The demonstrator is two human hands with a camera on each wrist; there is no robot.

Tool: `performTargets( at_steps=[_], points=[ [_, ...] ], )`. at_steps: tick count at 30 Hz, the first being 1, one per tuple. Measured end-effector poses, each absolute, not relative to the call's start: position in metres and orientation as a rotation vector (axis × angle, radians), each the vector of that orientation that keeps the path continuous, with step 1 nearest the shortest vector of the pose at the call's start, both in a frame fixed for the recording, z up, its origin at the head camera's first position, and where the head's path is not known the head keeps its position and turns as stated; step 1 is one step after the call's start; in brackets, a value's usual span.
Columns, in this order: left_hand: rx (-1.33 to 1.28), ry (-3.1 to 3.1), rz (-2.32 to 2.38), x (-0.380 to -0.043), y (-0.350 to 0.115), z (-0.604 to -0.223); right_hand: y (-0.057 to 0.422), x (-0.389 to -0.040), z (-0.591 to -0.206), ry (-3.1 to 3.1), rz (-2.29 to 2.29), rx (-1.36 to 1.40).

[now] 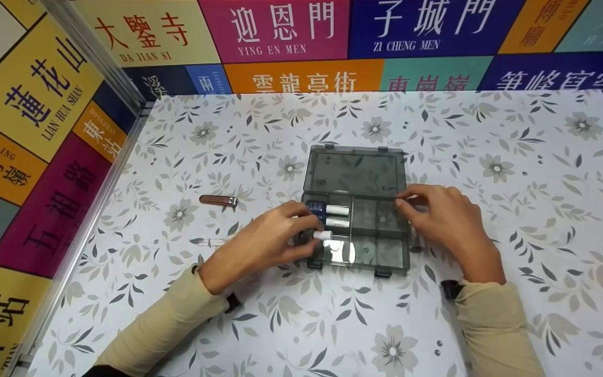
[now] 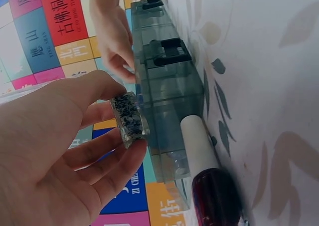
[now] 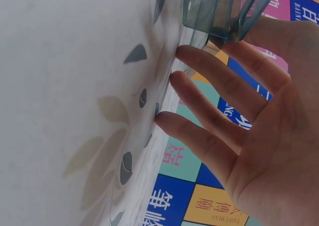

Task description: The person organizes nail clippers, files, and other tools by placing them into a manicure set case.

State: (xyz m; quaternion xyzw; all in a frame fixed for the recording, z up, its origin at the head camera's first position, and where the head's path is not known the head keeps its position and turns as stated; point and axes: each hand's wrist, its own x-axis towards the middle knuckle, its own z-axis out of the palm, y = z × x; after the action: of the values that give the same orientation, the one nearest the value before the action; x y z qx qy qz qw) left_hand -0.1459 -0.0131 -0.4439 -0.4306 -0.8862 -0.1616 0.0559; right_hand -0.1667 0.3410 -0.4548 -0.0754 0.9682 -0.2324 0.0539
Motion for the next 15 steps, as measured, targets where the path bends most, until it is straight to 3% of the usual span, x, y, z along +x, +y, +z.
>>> performTargets(
  at_steps=[15],
  points=[
    [-1.265,-2.697,-0.422,-0.1446,-0.0088,-0.4485,0.3411,-0.1671,-0.4554,2.942,-0.717,-0.229]
  ],
)
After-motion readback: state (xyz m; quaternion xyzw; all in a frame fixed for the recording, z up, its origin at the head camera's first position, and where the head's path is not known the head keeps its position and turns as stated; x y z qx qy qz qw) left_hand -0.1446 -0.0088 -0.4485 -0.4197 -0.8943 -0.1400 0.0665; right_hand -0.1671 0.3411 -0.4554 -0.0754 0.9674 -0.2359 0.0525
